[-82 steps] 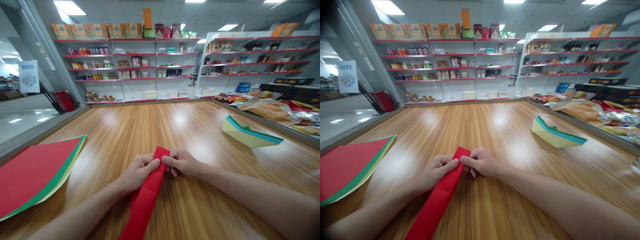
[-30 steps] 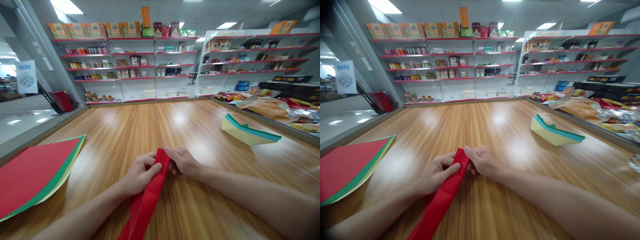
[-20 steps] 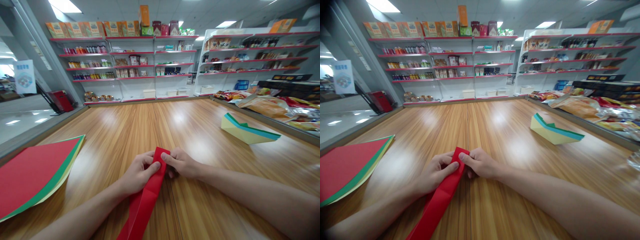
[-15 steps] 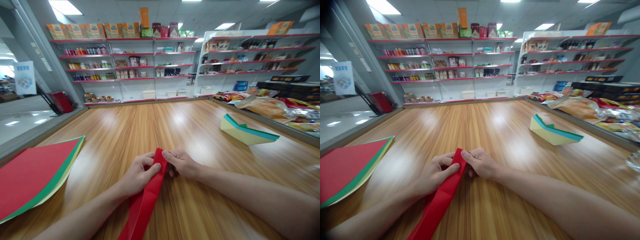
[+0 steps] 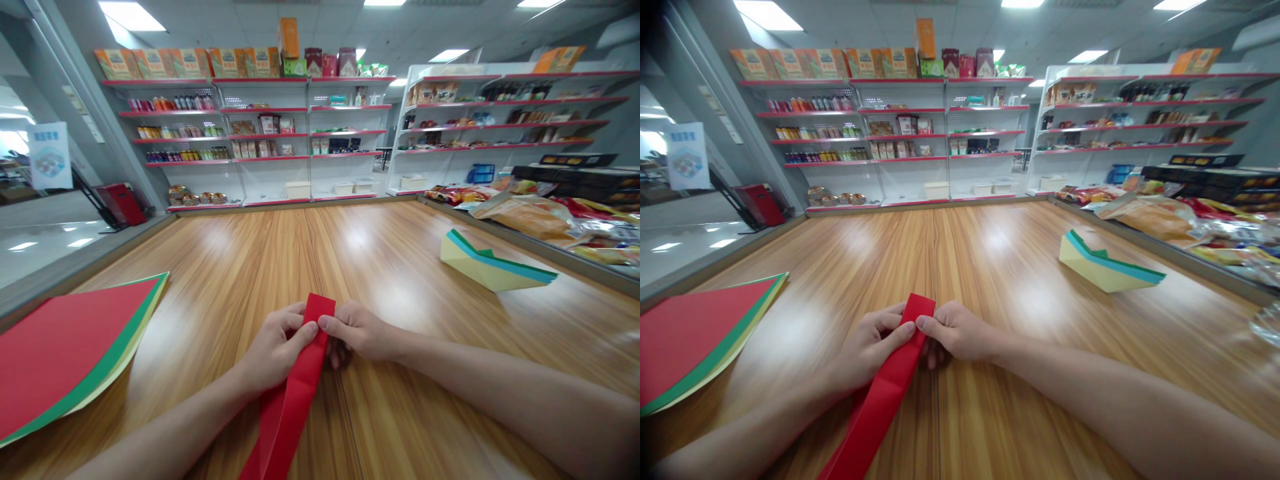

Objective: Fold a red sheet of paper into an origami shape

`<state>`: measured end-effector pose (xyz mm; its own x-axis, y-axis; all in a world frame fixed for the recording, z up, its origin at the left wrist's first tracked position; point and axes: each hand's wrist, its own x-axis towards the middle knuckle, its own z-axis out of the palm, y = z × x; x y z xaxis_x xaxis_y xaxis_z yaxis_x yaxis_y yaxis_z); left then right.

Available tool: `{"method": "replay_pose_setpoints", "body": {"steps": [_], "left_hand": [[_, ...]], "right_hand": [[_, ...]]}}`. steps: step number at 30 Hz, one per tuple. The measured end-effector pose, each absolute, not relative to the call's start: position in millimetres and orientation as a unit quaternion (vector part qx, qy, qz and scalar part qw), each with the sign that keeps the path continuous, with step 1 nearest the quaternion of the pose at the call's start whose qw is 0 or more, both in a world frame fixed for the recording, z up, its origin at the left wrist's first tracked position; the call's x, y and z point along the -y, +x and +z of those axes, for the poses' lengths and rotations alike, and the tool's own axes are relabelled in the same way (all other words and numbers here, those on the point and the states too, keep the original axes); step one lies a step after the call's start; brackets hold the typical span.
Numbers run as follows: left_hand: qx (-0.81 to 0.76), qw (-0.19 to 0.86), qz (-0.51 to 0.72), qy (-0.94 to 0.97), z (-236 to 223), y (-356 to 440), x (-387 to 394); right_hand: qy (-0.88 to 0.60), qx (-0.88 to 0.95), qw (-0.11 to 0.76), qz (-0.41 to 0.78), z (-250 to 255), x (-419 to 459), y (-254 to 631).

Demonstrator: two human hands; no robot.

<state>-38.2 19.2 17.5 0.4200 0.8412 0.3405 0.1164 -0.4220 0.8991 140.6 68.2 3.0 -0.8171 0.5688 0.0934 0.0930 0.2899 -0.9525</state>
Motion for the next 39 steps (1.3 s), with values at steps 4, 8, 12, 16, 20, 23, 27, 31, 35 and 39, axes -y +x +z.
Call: {"method": "replay_pose_setpoints", "body": {"steps": [4,8,12,16,20,23,27,31,35,39], "left_hand": [[-0.320,0.433,0.417,0.732,18.1,-38.4,-19.4],[-0.315,0.449,0.413,0.727,21.5,-38.3,-17.7],[-0.322,0.440,0.420,0.725,22.9,-38.0,-17.0],[-0.330,0.427,0.433,0.722,21.7,-37.2,-16.5],[-0.332,0.425,0.437,0.720,20.5,-38.0,-16.2],[-0.353,0.406,0.454,0.711,20.5,-39.0,-17.2],[-0.365,0.395,0.462,0.706,21.7,-39.4,-17.9],[-0.370,0.386,0.461,0.708,23.6,-39.1,-16.1],[-0.378,0.381,0.448,0.715,24.5,-39.1,-15.1],[-0.373,0.382,0.451,0.715,23.1,-39.3,-16.3]], "right_hand": [[-0.211,0.775,0.199,0.562,4.1,-67.4,141.7],[-0.192,0.774,0.206,0.568,5.2,-66.8,142.2],[-0.188,0.782,0.192,0.562,5.0,-66.7,142.6],[-0.200,0.788,0.185,0.552,5.0,-66.9,142.5],[-0.196,0.789,0.188,0.550,6.6,-65.4,143.3],[-0.184,0.795,0.172,0.552,8.6,-63.6,143.9],[-0.166,0.814,0.166,0.531,10.8,-63.1,144.6],[-0.143,0.820,0.167,0.529,11.8,-65.0,146.5],[-0.136,0.793,0.157,0.572,10.6,-67.5,147.1],[-0.153,0.772,0.173,0.592,6.6,-67.9,144.6]]}}
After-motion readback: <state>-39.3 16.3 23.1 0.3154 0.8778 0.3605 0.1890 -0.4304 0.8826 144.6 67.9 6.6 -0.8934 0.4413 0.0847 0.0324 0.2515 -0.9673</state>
